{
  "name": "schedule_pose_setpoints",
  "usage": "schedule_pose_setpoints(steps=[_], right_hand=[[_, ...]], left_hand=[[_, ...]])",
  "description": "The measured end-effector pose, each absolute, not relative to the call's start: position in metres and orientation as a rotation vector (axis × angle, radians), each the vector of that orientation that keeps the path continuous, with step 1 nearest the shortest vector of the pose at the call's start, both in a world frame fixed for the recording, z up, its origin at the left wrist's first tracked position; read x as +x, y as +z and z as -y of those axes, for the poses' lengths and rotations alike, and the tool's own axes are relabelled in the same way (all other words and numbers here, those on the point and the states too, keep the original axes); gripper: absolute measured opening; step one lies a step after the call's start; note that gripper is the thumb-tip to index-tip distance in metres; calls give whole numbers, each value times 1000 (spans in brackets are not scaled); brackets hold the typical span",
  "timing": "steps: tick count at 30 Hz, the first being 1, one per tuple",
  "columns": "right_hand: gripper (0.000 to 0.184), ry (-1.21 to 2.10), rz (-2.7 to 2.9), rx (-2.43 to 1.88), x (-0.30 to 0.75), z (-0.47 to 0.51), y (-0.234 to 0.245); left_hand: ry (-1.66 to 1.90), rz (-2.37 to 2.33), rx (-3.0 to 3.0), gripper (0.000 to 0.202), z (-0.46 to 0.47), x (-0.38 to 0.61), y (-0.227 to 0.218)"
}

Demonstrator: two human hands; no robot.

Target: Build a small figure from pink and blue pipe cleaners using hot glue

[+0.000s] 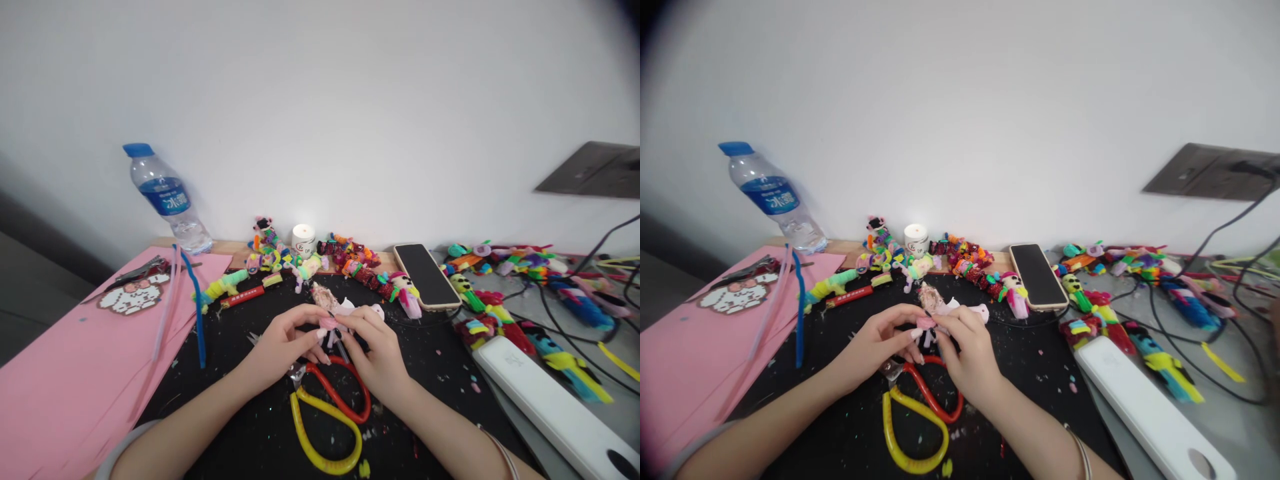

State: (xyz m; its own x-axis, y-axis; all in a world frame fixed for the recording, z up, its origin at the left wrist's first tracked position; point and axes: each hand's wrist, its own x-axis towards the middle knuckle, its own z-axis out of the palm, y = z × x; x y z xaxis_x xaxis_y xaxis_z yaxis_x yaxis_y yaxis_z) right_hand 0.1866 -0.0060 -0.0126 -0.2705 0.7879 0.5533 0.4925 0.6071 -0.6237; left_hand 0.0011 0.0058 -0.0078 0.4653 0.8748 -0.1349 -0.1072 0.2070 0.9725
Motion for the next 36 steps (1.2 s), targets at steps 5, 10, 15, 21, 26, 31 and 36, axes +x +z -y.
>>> schedule_pose_setpoints(steps=[5,10,15,21,26,31,36], right_hand=[[26,432,1938,-1026,188,6,-14],[26,431,1936,-1038,188,6,-14],[26,421,1938,-1055,188,6,-13],[27,416,1939,-1058,188,6,-13],[28,424,1942,-1052,188,6,-12],[27,432,1938,-1044,187,6,-12],[27,420,1934,-1047,187,6,-12]], left_hand=[[804,-865,1141,27,-4,2,-4],[793,-867,1121,28,-3,2,-4],[793,-852,1127,28,-5,2,-6],[811,-847,1110,29,-5,3,-6],[822,-852,1124,28,-5,3,-7],[833,-854,1135,28,-5,3,-7],[837,-854,1137,27,-4,3,-7]])
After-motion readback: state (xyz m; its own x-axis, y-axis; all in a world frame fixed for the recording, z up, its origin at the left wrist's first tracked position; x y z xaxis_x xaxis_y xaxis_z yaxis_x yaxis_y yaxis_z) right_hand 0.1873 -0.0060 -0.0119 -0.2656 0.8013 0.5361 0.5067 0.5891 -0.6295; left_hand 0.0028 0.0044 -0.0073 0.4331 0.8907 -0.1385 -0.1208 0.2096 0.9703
